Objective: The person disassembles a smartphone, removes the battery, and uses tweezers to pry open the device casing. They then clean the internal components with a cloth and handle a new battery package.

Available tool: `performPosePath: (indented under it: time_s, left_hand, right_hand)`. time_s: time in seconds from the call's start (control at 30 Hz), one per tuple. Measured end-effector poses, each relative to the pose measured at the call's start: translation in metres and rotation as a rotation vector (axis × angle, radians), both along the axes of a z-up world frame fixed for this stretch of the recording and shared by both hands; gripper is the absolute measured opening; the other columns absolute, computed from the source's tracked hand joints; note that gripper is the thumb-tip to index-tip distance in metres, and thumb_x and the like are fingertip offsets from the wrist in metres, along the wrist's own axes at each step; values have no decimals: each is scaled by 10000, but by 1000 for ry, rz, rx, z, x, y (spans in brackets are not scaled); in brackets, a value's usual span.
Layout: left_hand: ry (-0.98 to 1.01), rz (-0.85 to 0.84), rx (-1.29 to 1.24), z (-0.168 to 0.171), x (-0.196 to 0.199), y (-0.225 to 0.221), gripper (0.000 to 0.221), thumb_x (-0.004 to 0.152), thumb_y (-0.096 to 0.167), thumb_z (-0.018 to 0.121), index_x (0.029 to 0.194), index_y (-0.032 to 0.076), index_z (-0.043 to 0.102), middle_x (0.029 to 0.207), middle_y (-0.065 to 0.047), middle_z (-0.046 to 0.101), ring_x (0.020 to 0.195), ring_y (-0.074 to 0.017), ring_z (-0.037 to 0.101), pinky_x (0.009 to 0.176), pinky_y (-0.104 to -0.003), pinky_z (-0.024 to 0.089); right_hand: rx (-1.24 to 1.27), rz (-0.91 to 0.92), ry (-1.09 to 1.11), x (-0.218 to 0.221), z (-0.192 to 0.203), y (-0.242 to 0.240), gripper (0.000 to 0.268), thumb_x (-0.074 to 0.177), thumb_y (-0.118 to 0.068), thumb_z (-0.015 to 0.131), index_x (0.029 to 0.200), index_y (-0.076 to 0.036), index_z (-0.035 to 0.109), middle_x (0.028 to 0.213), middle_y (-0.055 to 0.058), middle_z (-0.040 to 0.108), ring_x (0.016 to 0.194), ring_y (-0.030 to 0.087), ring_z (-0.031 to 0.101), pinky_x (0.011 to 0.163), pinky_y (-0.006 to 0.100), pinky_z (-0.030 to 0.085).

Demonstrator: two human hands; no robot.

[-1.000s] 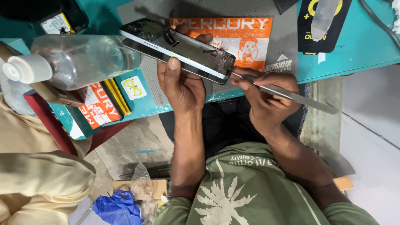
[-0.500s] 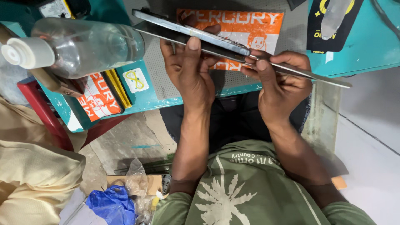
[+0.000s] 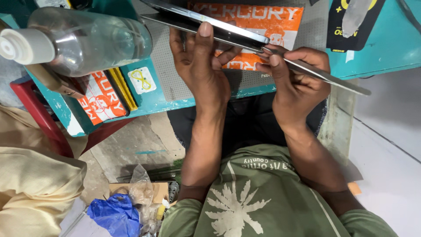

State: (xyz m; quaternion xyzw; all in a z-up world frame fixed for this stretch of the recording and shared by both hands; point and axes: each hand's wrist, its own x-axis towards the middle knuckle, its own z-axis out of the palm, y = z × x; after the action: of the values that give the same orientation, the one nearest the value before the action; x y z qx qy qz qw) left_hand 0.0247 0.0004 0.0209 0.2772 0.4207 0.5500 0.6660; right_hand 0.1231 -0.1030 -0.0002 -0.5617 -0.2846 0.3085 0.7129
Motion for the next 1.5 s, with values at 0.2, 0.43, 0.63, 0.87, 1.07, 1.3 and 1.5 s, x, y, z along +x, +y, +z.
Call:
performPosePath:
  time_s: [0.2,0.43,0.63,0.87,1.07,1.3,1.5]
  left_hand:
    - [-44,-29,-27,1,-3,3,733,1003,289,729,1518,-44,328,1173,-158,630,982,-233,705,773,-458,684]
    - [-73,-56,-23,2,-6,5,595,1017,300,693,1449,-11,426,1265,-180,619,1053,-294,723,776,-470,686]
    - [-125,-91,-8,4,-9,7,488,1054,282,665,1390,-14,473,1348,-202,614,1097,-356,723,763,-469,680]
    - [-135,-100,-27,3,-12,9,385,1040,283,665,1267,-2,541,1312,-190,630,1068,-360,734,716,-449,673]
    - [-124,-106,-35,-2,-13,9,349,1074,279,669,1215,-10,532,1149,-263,611,1066,-393,729,736,-481,671]
    - [-63,-99,-42,4,-12,11,421,1002,303,686,1266,5,549,1337,-210,620,1068,-388,730,717,-495,695]
    - [-67,-102,-28,2,-12,11,428,1032,303,705,1287,-1,542,1339,-220,636,1081,-383,730,710,-476,672]
  right_hand:
    - [61,64,-130,2,-4,3,197,1141,102,604,1235,36,444,1215,304,678,1088,283,753,866,363,642]
    - [86,129,-161,9,0,4,200,1101,114,576,1194,27,422,1162,307,634,1149,348,724,844,389,648]
    - [138,209,-145,15,-4,2,205,1145,83,540,1230,-4,376,1256,342,641,1155,360,728,847,369,640]
    - [175,250,-101,19,-6,-1,205,1170,19,486,1238,-34,300,1305,360,623,1121,354,743,844,357,688]
    - [187,263,-201,21,-6,0,219,1142,58,499,1228,-26,316,1367,368,603,1162,379,719,885,385,686]
    - [124,275,-352,27,-1,0,242,1118,90,543,1196,-16,340,1338,326,648,1135,320,742,852,307,669]
    - [100,292,-419,32,4,1,248,1087,119,571,1170,9,365,1325,324,651,1113,311,752,813,300,653]
